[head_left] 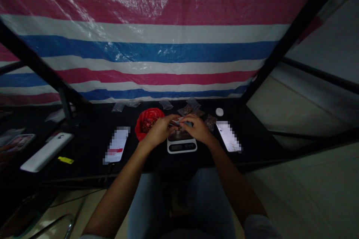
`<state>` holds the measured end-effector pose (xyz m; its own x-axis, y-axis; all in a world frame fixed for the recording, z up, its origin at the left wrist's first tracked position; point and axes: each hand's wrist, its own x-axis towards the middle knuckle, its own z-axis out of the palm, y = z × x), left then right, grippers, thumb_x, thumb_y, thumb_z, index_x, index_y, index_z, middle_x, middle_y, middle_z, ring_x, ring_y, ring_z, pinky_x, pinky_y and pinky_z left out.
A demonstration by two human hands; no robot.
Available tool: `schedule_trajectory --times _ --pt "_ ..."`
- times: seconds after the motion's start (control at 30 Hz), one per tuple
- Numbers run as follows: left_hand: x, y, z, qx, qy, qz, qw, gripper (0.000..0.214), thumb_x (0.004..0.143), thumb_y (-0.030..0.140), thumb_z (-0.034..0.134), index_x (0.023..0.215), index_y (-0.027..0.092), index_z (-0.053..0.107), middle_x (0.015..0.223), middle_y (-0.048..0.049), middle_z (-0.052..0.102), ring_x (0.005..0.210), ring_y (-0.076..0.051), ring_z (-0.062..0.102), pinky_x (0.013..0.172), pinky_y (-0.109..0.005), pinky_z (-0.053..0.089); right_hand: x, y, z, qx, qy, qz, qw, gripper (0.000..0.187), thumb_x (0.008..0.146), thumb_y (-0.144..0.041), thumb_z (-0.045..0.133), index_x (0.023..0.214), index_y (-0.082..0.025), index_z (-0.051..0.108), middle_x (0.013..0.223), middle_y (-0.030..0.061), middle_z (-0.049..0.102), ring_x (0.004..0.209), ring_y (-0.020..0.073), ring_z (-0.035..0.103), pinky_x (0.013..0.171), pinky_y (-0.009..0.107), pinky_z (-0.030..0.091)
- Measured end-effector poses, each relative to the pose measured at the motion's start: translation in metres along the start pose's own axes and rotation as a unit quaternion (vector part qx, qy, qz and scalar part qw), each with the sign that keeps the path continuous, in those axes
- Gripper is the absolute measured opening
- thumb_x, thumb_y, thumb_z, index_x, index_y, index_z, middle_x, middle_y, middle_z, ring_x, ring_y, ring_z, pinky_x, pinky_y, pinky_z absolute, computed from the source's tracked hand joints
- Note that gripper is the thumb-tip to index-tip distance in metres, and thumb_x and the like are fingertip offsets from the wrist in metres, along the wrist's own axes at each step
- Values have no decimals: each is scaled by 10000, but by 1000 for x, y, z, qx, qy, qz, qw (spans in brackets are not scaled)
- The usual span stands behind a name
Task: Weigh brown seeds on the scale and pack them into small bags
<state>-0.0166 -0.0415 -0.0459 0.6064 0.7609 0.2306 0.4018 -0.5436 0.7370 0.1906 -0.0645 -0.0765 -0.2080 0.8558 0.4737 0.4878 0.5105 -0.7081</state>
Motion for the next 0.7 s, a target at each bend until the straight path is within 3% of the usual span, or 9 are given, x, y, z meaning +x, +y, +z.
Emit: schedule_trajectory --times 0.1,0.2,0.33,0.43,0.6,0.7 --pt "-9 -3 1 28 40 -15 999 311 907 130 636 1215 176 645 1187 -82 732 1019 -192 715 905 -303 547 -1 -4 3 0 -10 -13 1000 141 939 -265 664 954 -237 801 1018 68 762 1004 216 703 950 403 543" --pt "-22 -5 1 79 67 -52 993 172 919 202 632 1081 161 673 1046 -83 736 929 -206 700 855 -318 531 -5 -4 2 -13 -9 -6 1000 171 950 -253 640 984 -227 806 1005 78 757 993 227 698 926 407 549" --pt "-35 -4 5 153 -2 -116 981 157 917 313 651 978 191 729 1026 -84 746 925 -227 699 792 -306 496 -15 -4 -5 -50 2 32 998 167 938 -182 632 996 -216 785 1008 71 753 988 222 684 924 397 527" --pt "-39 -2 10 197 -36 -150 968 169 928 335 635 961 227 760 1050 -65 764 934 -229 711 736 -292 473 -23 -6 -9 -111 -35 54 992 70 894 -173 700 908 -189 767 937 66 740 932 217 665 887 372 507" --pt "-37 1 11 191 -29 -141 971 170 933 267 605 958 238 771 1050 -44 777 953 -231 718 763 -299 491 -28 -9 -7 -166 -91 67 980 89 905 -160 692 843 -181 752 897 65 727 905 213 641 832 335 483" --pt "-35 4 10 152 20 -119 981 192 948 242 592 1008 231 774 1095 -46 772 992 -218 712 865 -299 506 -28 -9 -8 -153 -100 63 981 119 919 -144 666 859 -195 755 903 57 747 905 212 645 839 337 476"
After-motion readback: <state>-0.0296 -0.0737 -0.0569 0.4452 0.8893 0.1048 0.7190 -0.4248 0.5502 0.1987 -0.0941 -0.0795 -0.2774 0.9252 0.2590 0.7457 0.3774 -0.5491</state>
